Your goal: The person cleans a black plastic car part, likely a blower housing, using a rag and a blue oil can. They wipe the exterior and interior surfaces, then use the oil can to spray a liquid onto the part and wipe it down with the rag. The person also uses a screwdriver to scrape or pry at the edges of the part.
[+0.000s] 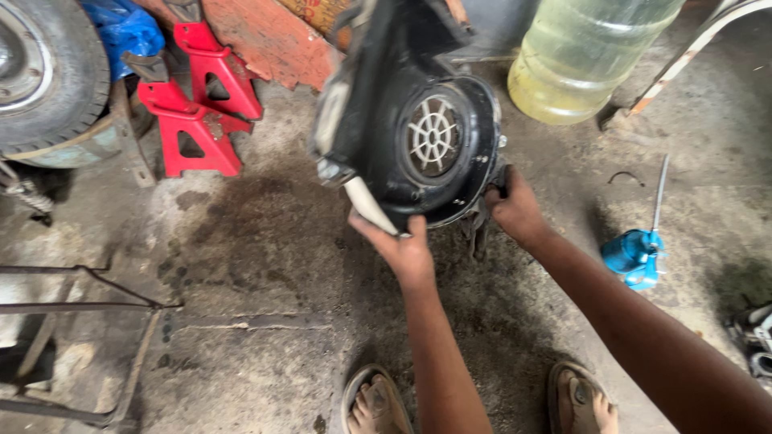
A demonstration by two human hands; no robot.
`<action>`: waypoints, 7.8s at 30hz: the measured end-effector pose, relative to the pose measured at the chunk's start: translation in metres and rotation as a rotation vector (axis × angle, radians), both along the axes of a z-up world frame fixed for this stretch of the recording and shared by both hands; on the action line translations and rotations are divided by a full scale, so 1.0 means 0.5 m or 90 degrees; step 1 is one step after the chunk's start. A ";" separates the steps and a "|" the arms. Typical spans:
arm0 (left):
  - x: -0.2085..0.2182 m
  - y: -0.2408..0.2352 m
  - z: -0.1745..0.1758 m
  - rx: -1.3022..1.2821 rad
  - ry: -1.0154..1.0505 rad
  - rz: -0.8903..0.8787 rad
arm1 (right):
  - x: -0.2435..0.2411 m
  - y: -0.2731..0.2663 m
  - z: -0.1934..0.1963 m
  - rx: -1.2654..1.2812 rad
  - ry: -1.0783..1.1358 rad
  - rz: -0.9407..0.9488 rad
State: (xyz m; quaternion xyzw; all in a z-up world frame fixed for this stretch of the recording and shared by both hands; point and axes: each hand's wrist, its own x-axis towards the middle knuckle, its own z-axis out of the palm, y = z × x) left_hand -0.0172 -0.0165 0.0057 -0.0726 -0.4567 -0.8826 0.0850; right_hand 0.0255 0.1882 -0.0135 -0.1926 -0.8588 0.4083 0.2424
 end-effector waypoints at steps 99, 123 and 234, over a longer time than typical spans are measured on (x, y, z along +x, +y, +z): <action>0.043 0.060 -0.259 -0.930 0.309 0.273 | 0.049 0.315 0.033 -0.671 0.425 -0.240; 0.005 -0.146 -0.185 -0.463 -0.514 0.409 | 0.091 0.003 -0.142 0.048 -0.734 0.242; -0.177 -0.019 -0.213 -0.980 -0.392 0.063 | 0.092 -0.078 -0.159 0.044 -0.486 0.049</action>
